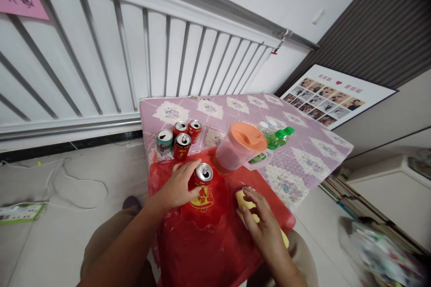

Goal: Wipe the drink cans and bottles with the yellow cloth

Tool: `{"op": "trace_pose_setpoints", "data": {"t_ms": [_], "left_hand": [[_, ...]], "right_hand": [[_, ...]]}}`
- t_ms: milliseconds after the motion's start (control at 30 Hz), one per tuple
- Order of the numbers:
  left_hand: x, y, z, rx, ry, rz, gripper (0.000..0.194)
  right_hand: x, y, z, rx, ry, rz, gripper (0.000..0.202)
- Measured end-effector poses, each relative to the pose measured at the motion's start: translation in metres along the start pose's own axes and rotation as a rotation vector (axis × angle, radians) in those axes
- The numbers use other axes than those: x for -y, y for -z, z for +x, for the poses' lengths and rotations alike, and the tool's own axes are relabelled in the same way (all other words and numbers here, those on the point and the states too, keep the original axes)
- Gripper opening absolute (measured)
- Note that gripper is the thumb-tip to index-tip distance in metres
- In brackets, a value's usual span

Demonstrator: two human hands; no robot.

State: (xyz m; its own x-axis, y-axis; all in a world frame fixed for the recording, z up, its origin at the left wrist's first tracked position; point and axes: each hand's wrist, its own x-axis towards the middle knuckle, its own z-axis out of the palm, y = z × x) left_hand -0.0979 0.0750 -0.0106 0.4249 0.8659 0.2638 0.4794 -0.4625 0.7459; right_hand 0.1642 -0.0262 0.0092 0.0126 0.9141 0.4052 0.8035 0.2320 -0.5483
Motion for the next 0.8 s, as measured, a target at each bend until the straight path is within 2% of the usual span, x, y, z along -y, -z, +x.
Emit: {"op": "trace_pose_setpoints", "data": {"t_ms": [200, 267, 367, 467, 600, 667, 800], "left_hand": [[0.005, -0.006, 0.000, -0.104, 0.062, 0.036, 0.090], [0.006, -0.006, 0.000, -0.101, 0.082, 0.019, 0.094], [0.008, -0.005, -0.002, -0.069, 0.069, -0.029, 0.094], [0.010, -0.004, -0.004, -0.021, 0.052, -0.060, 0.089], [0.011, -0.006, -0.004, -0.007, 0.042, -0.061, 0.082], [0.010, -0.007, -0.003, -0.019, 0.048, -0.054, 0.080], [0.010, -0.007, -0.002, -0.026, 0.071, -0.037, 0.076]], "right_hand": [[0.004, -0.012, -0.003, 0.017, 0.001, 0.048, 0.028], [0.001, -0.012, -0.004, 0.004, -0.043, 0.071, 0.030], [-0.006, -0.003, 0.002, -0.037, -0.189, 0.118, 0.040], [-0.018, 0.009, 0.022, -0.170, -0.329, 0.202, 0.048], [-0.038, 0.020, 0.063, -0.342, -0.427, 0.375, 0.059], [-0.047, 0.021, 0.082, -0.346, -0.480, 0.446, 0.058], [-0.058, 0.016, 0.111, -0.196, -0.465, 0.707, 0.046]]}}
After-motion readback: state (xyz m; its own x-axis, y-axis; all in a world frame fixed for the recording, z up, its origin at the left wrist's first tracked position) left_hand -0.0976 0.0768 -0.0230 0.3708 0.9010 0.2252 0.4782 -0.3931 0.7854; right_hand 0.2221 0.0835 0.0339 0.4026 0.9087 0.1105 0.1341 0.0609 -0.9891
